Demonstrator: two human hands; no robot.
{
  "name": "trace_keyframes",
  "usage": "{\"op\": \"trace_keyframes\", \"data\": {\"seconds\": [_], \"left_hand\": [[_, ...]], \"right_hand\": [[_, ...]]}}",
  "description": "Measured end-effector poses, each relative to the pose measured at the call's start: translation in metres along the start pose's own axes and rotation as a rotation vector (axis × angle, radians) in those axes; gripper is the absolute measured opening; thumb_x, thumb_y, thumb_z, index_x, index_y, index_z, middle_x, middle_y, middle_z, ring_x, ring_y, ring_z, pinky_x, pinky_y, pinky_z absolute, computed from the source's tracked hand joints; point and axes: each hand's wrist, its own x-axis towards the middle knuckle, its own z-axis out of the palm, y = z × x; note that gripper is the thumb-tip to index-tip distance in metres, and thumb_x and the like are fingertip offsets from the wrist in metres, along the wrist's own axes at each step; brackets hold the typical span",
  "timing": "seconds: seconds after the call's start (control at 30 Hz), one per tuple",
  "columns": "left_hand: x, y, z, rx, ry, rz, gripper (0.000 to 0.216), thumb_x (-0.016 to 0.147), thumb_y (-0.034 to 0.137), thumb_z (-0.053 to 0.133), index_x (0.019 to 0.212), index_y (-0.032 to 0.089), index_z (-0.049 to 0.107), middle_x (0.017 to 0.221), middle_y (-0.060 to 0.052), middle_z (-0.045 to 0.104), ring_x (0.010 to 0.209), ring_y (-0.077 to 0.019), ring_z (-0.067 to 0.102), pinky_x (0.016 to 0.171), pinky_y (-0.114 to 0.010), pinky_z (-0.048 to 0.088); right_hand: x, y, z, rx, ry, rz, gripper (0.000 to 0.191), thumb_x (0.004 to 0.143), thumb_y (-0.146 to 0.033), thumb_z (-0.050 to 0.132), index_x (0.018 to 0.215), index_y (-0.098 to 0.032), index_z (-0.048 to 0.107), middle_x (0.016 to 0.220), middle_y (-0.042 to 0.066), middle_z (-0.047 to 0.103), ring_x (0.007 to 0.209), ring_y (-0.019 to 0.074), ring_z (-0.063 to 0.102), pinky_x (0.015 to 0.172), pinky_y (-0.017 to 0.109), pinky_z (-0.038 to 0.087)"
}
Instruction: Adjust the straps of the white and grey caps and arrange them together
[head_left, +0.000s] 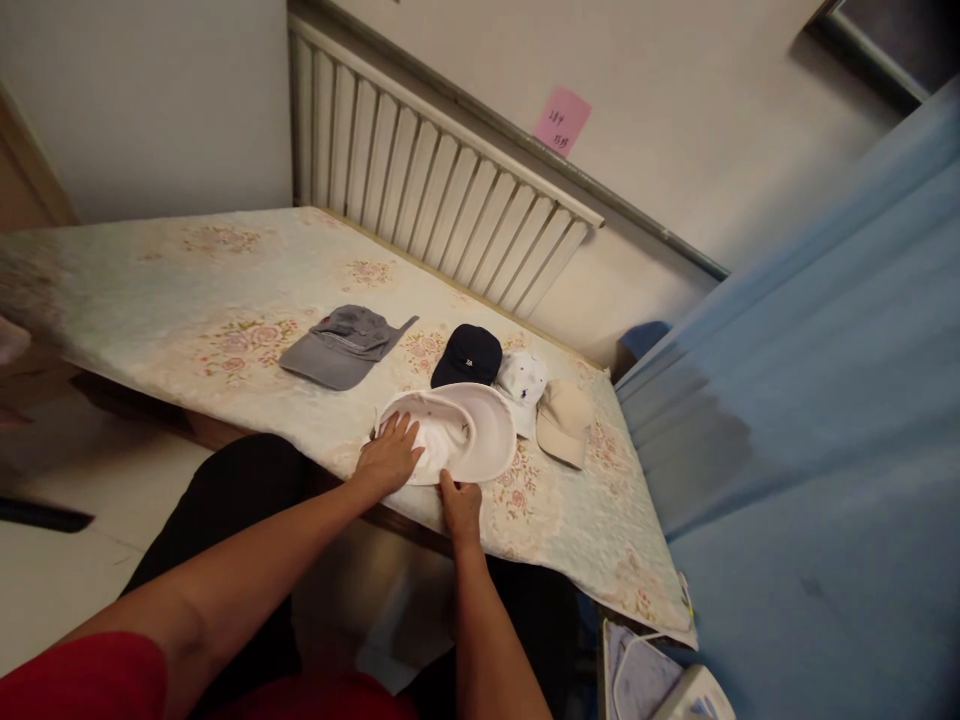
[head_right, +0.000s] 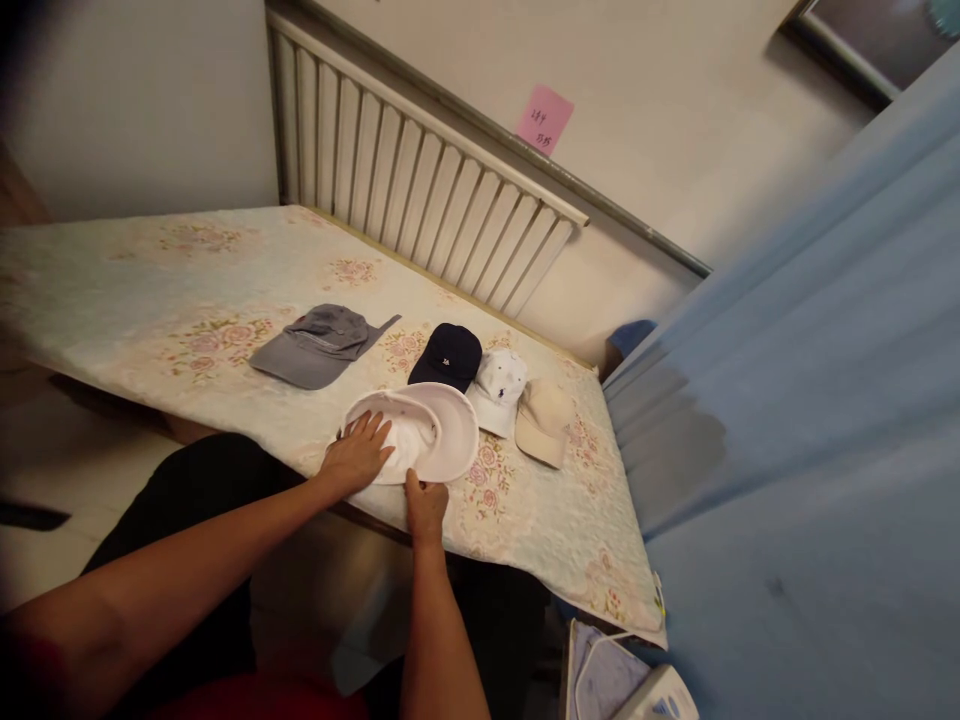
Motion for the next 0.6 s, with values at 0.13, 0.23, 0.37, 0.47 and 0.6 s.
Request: {"op": "trace_keyframes", "data": {"seconds": [0.13, 0.23, 0.37, 0.47, 0.6], "left_hand": [[-0.001, 0.001, -0.001, 0.005, 0.002, -0.008, 0.053, 0.092, 0.041, 0.039, 0.140, 0.017, 0.046, 0.154, -0.011, 0.035, 0.144, -0.0300, 0.023, 0.110, -0.047, 0.033], [-0.002, 0.003, -0.001, 0.011, 0.012, -0.009, 0.053, 0.092, 0.040, 0.040, 0.140, 0.016, 0.046, 0.154, -0.013, 0.035, 0.144, -0.0309, 0.023, 0.110, -0.049, 0.031], [-0.006, 0.006, 0.002, 0.041, 0.073, 0.067, 0.053, 0.094, 0.037, 0.040, 0.141, 0.013, 0.045, 0.153, -0.016, 0.034, 0.144, -0.0302, 0.023, 0.114, -0.050, 0.022], [-0.007, 0.008, 0.004, 0.058, 0.114, 0.199, 0.051, 0.095, 0.034, 0.038, 0.141, 0.014, 0.044, 0.153, -0.015, 0.035, 0.144, -0.0272, 0.024, 0.117, -0.050, 0.016], [-0.005, 0.011, 0.006, 0.036, 0.040, 0.293, 0.050, 0.095, 0.031, 0.036, 0.142, 0.016, 0.045, 0.151, -0.012, 0.040, 0.142, -0.0260, 0.030, 0.116, -0.049, 0.019]], "right_hand": [[0.000, 0.000, 0.000, -0.048, 0.003, -0.032, 0.040, 0.077, -0.044, 0.058, 0.049, -0.017, 0.065, 0.049, 0.004, 0.064, 0.051, 0.0165, 0.056, 0.049, 0.026, 0.034], [0.001, 0.000, 0.001, -0.073, 0.008, -0.043, 0.040, 0.077, -0.043, 0.057, 0.048, -0.017, 0.065, 0.047, 0.004, 0.063, 0.050, 0.0167, 0.056, 0.050, 0.026, 0.034], [0.001, 0.000, 0.002, -0.080, 0.009, -0.048, 0.038, 0.079, -0.042, 0.055, 0.055, -0.016, 0.069, 0.054, 0.006, 0.068, 0.054, 0.0177, 0.060, 0.052, 0.026, 0.037], [0.001, 0.001, 0.001, -0.079, -0.003, -0.054, 0.037, 0.080, -0.041, 0.054, 0.059, -0.016, 0.071, 0.057, 0.007, 0.070, 0.056, 0.0180, 0.062, 0.053, 0.025, 0.038], [0.000, 0.001, 0.000, -0.079, -0.018, -0.051, 0.040, 0.081, -0.041, 0.053, 0.053, -0.017, 0.069, 0.049, 0.006, 0.066, 0.054, 0.0178, 0.060, 0.052, 0.026, 0.038]]}}
